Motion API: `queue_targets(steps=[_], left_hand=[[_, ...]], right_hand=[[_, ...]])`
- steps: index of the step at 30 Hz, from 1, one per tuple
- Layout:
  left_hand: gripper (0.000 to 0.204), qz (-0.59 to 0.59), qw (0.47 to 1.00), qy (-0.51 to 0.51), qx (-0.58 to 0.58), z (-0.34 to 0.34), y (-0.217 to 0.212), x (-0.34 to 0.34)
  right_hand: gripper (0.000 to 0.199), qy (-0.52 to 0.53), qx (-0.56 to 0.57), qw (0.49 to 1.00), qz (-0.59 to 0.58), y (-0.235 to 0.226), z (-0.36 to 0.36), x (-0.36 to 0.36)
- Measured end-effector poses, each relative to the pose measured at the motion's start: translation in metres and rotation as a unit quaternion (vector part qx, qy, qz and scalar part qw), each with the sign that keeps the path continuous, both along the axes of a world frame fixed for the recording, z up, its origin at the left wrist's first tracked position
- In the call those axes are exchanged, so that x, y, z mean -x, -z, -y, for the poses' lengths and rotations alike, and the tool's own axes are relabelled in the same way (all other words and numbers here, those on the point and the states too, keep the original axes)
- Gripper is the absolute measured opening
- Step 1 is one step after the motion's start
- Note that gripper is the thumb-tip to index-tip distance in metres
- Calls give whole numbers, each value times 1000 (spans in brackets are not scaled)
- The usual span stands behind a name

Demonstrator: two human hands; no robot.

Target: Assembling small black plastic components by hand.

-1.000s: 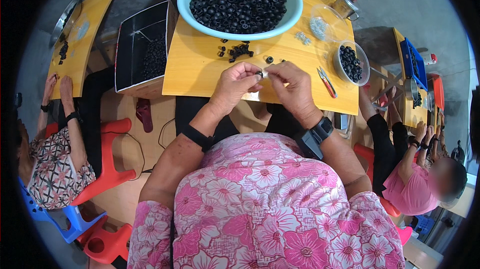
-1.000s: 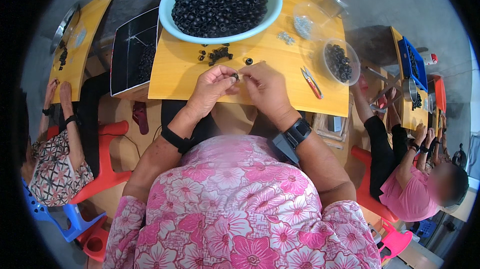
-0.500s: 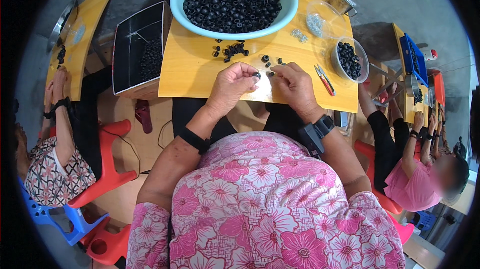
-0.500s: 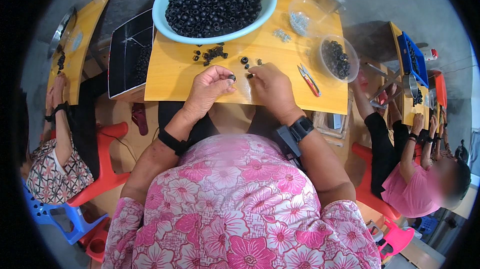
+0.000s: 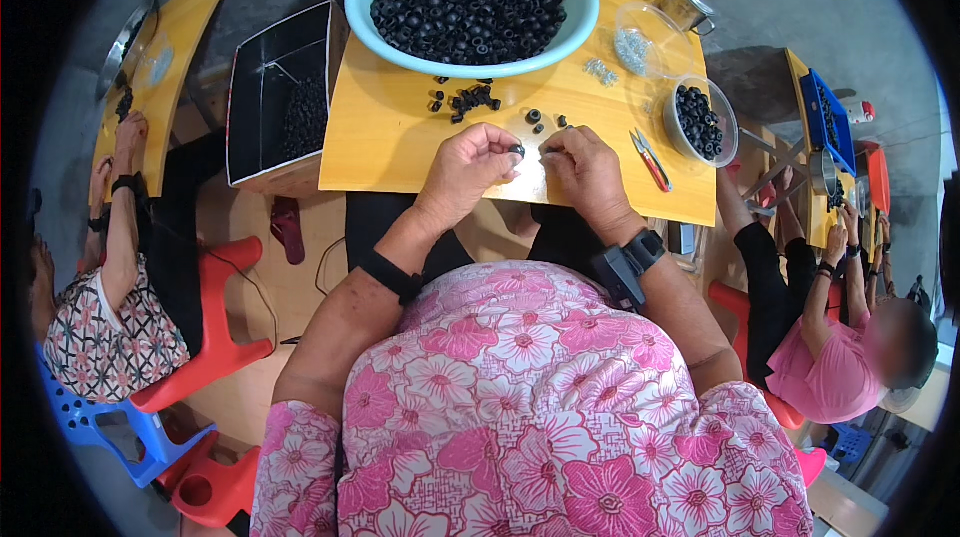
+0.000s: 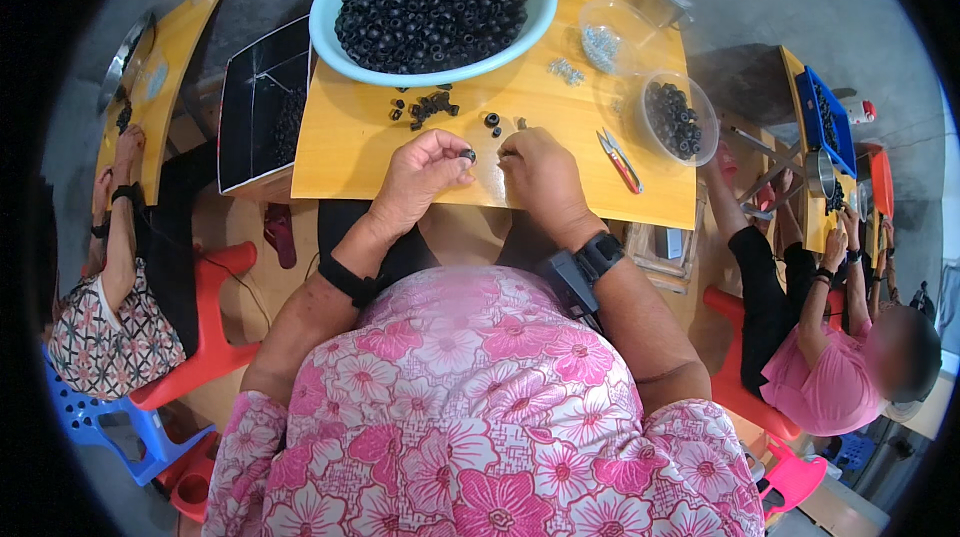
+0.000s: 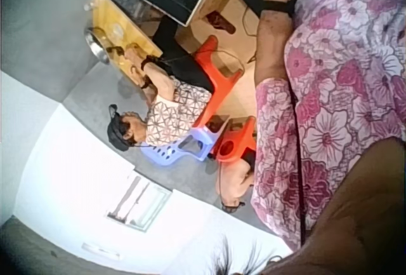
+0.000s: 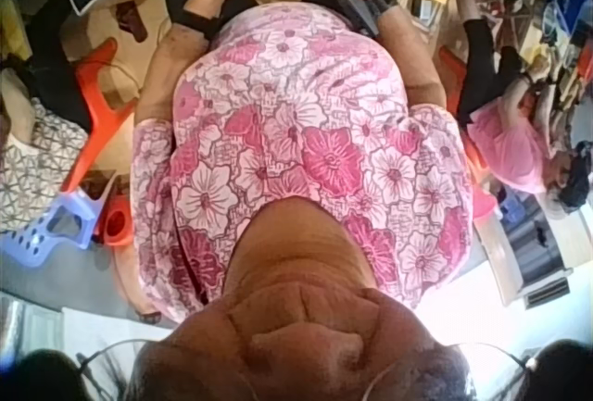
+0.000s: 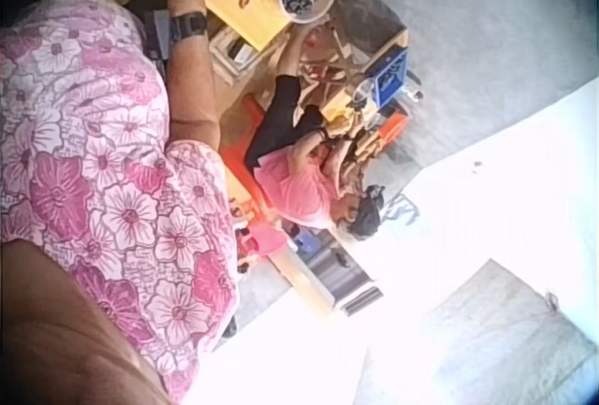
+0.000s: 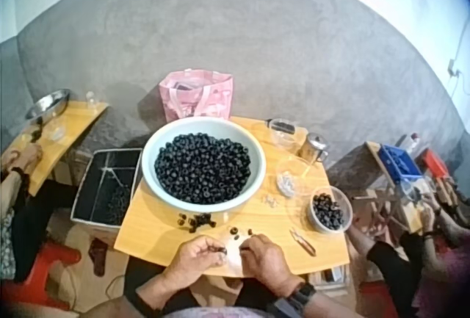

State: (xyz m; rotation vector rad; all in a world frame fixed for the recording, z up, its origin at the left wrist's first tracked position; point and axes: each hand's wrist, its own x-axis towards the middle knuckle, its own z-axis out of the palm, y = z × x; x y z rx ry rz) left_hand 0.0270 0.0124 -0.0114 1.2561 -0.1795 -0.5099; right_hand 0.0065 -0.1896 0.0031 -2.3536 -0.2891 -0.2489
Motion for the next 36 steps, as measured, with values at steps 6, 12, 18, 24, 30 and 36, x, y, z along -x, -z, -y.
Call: queue_targets(steps=[6,12,18,24,30,36], left_hand=[[15,4,1000,0,16,-1,4,0],[16,1,1000,11,-4,-2,1,0],[17,0,1000,7,-2,-2,2,0],[17,-9,1000,17,-7,-2,0,-1],[18,-9,1000,19,-2,-2,3,-1],[18,-5,1000,23,6,-3,5,-2]], right_hand=[[11,62,-292,925,-235,1,-7,5],[11,60,-397,878,-260,-7,-9,7],[17,55,-419,865,-269,-16,-11,10],[17,43,-446,853,-269,-16,-13,7],[13,33,-450,850,-273,-18,-16,5],[14,22,-434,858,-274,-16,-16,4]])
